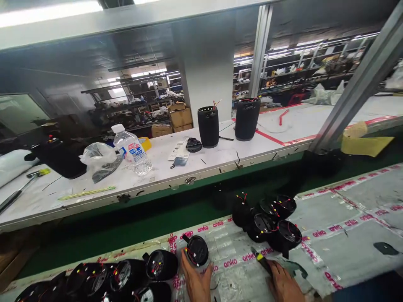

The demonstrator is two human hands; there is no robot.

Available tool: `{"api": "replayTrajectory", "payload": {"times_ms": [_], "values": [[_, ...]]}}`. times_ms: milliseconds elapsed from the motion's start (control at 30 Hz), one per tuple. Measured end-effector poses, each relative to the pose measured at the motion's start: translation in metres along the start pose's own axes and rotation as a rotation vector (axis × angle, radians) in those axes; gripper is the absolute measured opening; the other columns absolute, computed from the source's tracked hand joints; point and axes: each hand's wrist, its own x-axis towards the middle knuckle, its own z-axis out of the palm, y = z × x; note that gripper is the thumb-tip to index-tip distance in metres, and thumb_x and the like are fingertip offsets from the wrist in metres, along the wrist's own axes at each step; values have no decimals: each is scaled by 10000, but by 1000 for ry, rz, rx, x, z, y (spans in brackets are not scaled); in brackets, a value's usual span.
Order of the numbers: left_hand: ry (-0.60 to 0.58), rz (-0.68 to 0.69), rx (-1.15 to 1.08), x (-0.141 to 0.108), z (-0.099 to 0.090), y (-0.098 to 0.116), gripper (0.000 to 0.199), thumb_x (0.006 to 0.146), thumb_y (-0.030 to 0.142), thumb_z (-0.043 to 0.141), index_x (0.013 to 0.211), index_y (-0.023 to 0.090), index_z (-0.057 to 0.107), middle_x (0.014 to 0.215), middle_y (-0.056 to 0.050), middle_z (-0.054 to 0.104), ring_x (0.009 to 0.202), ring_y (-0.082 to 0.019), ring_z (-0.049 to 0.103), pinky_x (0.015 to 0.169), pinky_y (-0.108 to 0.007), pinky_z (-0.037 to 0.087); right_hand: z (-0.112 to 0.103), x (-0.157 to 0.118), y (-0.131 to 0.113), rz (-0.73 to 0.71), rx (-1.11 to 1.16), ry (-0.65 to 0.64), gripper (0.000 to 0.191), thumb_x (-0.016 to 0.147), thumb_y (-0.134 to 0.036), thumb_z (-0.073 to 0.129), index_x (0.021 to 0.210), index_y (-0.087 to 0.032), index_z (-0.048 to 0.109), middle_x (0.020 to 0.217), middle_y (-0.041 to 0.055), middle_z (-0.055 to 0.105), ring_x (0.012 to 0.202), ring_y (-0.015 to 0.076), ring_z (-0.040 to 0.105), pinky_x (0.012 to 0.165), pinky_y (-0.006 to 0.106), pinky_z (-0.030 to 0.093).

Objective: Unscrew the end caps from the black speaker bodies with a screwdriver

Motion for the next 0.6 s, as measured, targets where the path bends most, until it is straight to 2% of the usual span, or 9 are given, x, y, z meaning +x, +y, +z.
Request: {"api": "replayTrajectory", "payload": {"times_ms": [100,200,267,333,400,433,500,600], "values": [[-48,-11,-28,10,8,0,1043,766,523,771,1616,143,301,1639,-276,468,1529,-431,470,1247,-563,395,-1,-1,-7,44,19,-15,529,853,-154,418,1277,-189,732,1286,194,748,1160,387,719,933,537,598],[-65,-76,-17,15,12,0,966,775,552,767,1557,119,399,1505,-269,606,1403,-441,604,1175,-538,482,-7,-3,-17,43,51,-39,520,786,-149,468,1219,-222,747,1216,179,766,1131,389,729,922,528,609],[-47,-137,4,18,12,-1,882,749,519,788,1481,127,490,1351,-252,702,1274,-459,689,1089,-536,543,-17,-1,-34,11,81,-50,525,762,-178,498,1228,-227,735,1225,161,761,1157,369,723,981,507,600],[10,-203,31,20,8,-3,854,729,503,796,1458,162,509,1307,-238,718,1241,-479,700,1055,-555,555,-36,10,-62,-47,122,-56,559,792,-208,493,1316,-217,688,1302,138,731,1230,317,697,1063,448,570],[65,-245,48,23,3,-6,864,742,532,780,1476,189,480,1361,-241,689,1273,-488,680,1069,-583,543,-61,35,-100,-117,173,-59,576,919,-219,404,1467,-182,578,1441,148,647,1351,282,623,1131,431,522],[78,-253,52,24,1,-6,873,745,547,773,1479,186,468,1376,-249,678,1283,-494,673,1076,-600,537,-75,55,-120,-152,176,-97,580,959,-203,359,1514,-168,525,1473,153,616,1368,272,606,1140,435,513],[86,-251,56,27,-3,-7,899,740,564,769,1476,154,454,1383,-279,663,1296,-518,657,1086,-638,523,-99,105,-156,-176,172,-77,560,1030,-192,291,1565,-181,456,1515,148,567,1373,242,590,1143,415,500],[90,-233,53,27,-6,-4,892,762,547,752,1478,123,430,1418,-302,634,1350,-519,619,1121,-647,499,-119,186,-192,-192,136,-92,480,1082,-242,436,1555,-167,458,1473,156,573,1230,233,653,1049,393,549]]}}
